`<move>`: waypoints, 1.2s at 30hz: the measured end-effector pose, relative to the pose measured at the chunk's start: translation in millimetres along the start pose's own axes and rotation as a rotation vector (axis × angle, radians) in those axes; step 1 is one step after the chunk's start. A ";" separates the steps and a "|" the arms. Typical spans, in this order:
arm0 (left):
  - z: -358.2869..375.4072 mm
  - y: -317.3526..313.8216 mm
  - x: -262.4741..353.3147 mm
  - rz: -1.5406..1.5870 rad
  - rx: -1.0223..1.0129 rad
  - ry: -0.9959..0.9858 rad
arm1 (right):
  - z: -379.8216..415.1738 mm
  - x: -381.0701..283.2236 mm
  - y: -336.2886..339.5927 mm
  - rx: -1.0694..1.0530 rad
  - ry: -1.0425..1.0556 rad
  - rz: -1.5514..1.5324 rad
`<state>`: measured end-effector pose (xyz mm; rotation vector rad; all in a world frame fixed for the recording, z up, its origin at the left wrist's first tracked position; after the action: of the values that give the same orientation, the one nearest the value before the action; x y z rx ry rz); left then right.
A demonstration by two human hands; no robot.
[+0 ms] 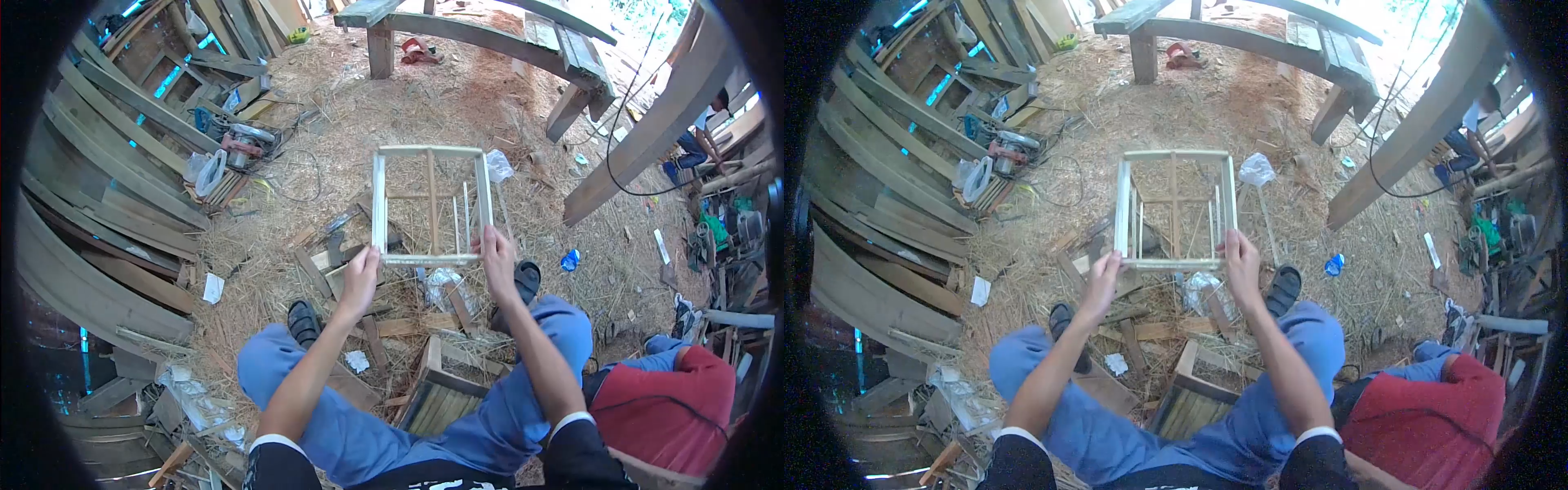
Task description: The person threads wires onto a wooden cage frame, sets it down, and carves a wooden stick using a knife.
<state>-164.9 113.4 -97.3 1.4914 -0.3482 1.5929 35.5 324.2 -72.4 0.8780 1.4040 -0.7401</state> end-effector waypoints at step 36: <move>-165.6 58.8 -31.4 0.169 0.139 0.244 | -185.8 55.3 -133.0 -0.098 -0.238 -0.021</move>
<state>-320.6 187.5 -143.1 1.3786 -0.2331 1.9448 -170.3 421.2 -131.5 0.6763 1.2279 -0.7595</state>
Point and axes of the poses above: each hand's wrist, its own z-axis away from the middle knuckle, its own y-axis out of the back of the hand, x = y × z, the point moved 5 cm from there along -z, towards the middle knuckle, and after that the axes turned 9 degrees about -z, right-handed, at the moved point
